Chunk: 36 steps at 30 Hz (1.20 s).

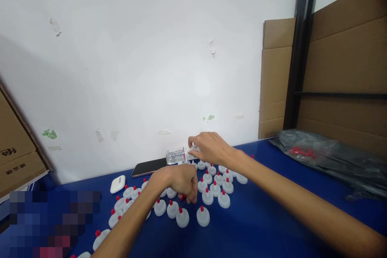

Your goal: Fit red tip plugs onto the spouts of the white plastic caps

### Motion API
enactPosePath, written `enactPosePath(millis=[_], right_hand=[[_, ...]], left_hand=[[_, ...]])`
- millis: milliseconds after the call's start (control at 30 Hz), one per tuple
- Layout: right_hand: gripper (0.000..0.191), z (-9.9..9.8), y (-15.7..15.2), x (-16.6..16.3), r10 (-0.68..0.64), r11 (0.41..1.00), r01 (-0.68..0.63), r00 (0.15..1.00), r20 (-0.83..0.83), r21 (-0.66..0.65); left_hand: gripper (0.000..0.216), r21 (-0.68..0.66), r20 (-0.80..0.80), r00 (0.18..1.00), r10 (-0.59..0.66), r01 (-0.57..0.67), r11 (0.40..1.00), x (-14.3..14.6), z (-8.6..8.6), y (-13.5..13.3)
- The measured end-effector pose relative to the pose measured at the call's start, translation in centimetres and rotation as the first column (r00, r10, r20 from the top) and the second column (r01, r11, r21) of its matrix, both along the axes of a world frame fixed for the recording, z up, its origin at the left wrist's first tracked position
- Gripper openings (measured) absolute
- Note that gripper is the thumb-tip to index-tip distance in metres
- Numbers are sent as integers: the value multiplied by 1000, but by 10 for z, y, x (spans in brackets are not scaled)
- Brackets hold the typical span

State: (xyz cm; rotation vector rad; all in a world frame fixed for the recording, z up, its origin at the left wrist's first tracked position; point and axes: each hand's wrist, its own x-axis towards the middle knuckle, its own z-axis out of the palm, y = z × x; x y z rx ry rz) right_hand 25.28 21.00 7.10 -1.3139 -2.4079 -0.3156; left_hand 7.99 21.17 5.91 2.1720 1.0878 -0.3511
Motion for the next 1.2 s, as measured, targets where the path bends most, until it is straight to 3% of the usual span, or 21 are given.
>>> enactPosePath(millis=[100,200,333,500,833,1200], right_hand=[[19,-1,1,2,0,1000,0,1000,-9,9],[24,-1,2,3,12,1000,-12,1000,-15,11],[30,-1,2,2,68,998,-68,998,-14,4],[31,-2,-1,-3,104,995,-104,994,-13,2],[25,0,-2,-3,79,995,-75,995,-62,71],[8,-3,2,-1,213,959,-191,973,-86,209]], left_hand=[[18,87,155,988,26,-39,995,-15,12,7],[17,218,330,939,93,-171,961,-36,21,19],[34,288,517,839,170,-357,889,-53,19,35],[38,208,645,738,197,-418,885,-45,11,38],[39,86,750,616,241,-453,887,-46,18,34],[36,-112,822,470,323,-423,899,-48,18,33]])
